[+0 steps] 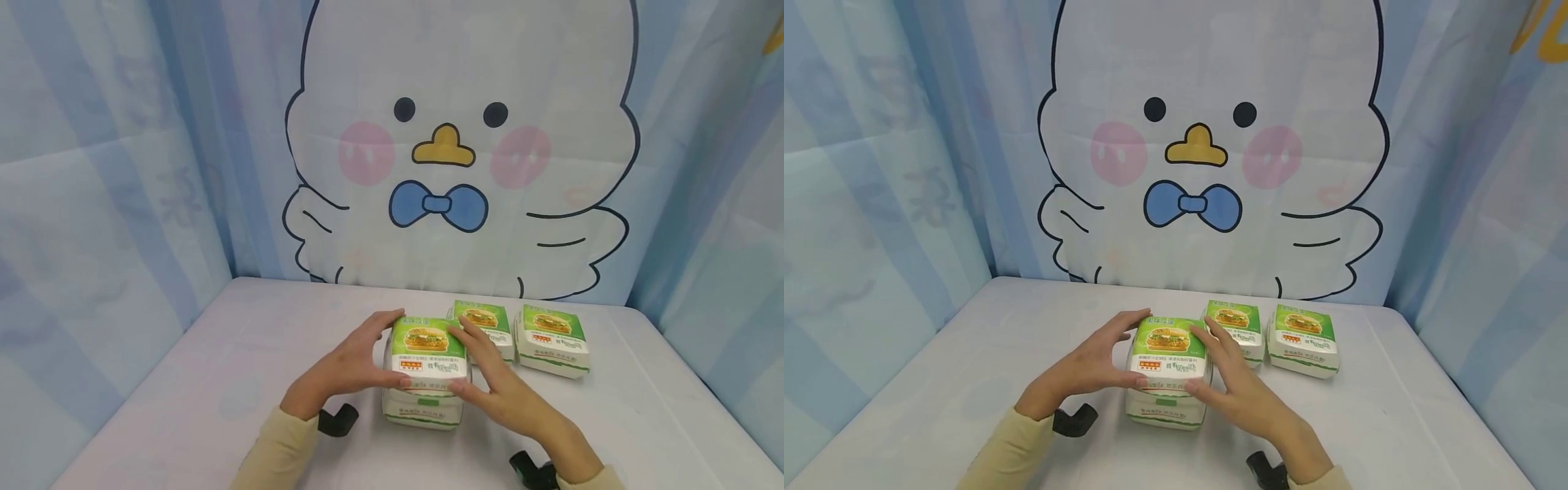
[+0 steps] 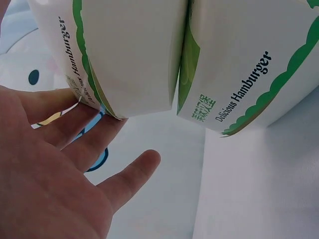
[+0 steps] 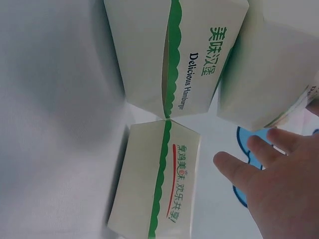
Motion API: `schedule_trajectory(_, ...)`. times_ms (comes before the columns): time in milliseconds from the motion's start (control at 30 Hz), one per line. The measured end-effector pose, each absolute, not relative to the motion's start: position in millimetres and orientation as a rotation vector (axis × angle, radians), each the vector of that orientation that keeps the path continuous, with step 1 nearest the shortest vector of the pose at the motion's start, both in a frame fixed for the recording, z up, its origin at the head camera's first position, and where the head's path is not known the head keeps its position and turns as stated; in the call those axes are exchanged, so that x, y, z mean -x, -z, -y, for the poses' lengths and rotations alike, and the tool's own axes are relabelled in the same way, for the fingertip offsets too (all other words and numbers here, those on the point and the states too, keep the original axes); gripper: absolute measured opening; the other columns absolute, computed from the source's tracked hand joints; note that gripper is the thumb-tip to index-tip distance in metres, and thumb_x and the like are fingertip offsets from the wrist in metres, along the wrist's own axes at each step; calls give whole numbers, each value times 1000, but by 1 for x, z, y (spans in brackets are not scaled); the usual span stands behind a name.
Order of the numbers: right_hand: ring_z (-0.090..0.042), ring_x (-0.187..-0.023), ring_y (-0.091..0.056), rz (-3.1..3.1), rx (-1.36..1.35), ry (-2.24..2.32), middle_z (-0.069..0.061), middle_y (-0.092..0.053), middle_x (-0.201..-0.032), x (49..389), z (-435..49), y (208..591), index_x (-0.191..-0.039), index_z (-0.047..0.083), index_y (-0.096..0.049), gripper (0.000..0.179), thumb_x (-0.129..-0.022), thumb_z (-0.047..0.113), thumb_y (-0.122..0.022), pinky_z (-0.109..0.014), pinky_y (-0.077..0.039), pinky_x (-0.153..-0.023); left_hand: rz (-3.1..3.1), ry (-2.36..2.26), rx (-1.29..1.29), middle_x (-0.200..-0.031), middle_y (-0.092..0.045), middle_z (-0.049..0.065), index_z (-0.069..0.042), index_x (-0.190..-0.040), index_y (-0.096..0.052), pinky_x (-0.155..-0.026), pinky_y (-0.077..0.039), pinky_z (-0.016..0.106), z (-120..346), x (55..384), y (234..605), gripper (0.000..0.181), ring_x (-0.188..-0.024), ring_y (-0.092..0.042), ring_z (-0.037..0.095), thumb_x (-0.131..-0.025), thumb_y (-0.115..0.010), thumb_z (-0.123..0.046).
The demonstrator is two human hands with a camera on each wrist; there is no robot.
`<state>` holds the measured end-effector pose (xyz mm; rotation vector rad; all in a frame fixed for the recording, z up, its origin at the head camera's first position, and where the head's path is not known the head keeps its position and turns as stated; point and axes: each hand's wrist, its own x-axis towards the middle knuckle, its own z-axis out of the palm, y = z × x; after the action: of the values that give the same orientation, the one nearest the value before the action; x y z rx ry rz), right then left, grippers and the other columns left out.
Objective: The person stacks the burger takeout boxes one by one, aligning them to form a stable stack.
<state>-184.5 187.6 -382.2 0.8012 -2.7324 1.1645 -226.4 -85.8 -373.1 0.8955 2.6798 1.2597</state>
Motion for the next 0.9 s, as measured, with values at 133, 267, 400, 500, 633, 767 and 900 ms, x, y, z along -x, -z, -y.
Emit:
schedule_trajectory(133, -42, -152, -9, 2729, -810, -1161, -1, -6, -168, 185, -190, 383, -157, 34, -21, 71, -97, 35, -60, -79, -22, -107, -2690, -1240, -905, -157, -35, -3, -21, -157, -26, -110, -45, 45, 86, 227, 374, 105, -135, -43, 17, -73, -84, -50)
schedule_trajectory(267, -43, -152, -10, 2740, -811, -1157, -2, -7, -168, 186, -195, 382, -157, 35, -19, 73, -97, 35, -60, -79, -24, -106, -2678, -1230, -896, -158, -34, -3, -22, -157, -25, -107, -48, 43, 85, 227, 374, 106, -132, -45, 16, -73, -83, -51)
schedule_trajectory(400, -43, -151, -13, 2699, -819, -1136, -3, -11, -167, 187, -202, 379, -157, 36, -18, 76, -96, 30, -62, -79, -24, -106, -2665, -1231, -859, -158, -33, -3, -23, -157, -24, -104, -50, 39, 85, 227, 373, 107, -132, -45, 15, -73, -83, -52)
schedule_trajectory(500, -44, -150, -15, 2663, -813, -1117, -4, -15, -166, 188, -209, 375, -157, 36, -18, 77, -95, 26, -63, -78, -26, -105, -2658, -1232, -844, -158, -34, -4, -24, -157, -24, -103, -50, 37, 85, 226, 373, 107, -131, -45, 15, -73, -83, -52)
schedule_trajectory(633, -46, -148, -20, 2645, -798, -1077, -9, -16, -165, 192, -218, 372, -157, 32, -20, 74, -96, 24, -62, -75, -31, -105, -2655, -1237, -847, -158, -34, -4, -23, -158, -24, -103, -50, 40, 86, 226, 372, 107, -132, -45, 15, -73, -84, -51)
schedule_trajectory(767, -46, -146, -23, 2628, -782, -1052, -15, -18, -163, 196, -226, 369, -157, 28, -23, 72, -96, 23, -62, -75, -30, -106, -2652, -1244, -853, -158, -33, -4, -22, -158, -23, -104, -50, 42, 88, 226, 372, 108, -132, -45, 15, -73, -84, -51)
schedule_trajectory(900, -48, -146, -20, 2638, -729, -1017, -15, -19, -163, 196, -234, 366, -156, 27, -27, 71, -95, 25, -63, -81, -25, -102, -2653, -1240, -847, -158, -33, -5, -24, -158, -23, -103, -50, 39, 89, 227, 372, 108, -131, -45, 14, -73, -83, -52)
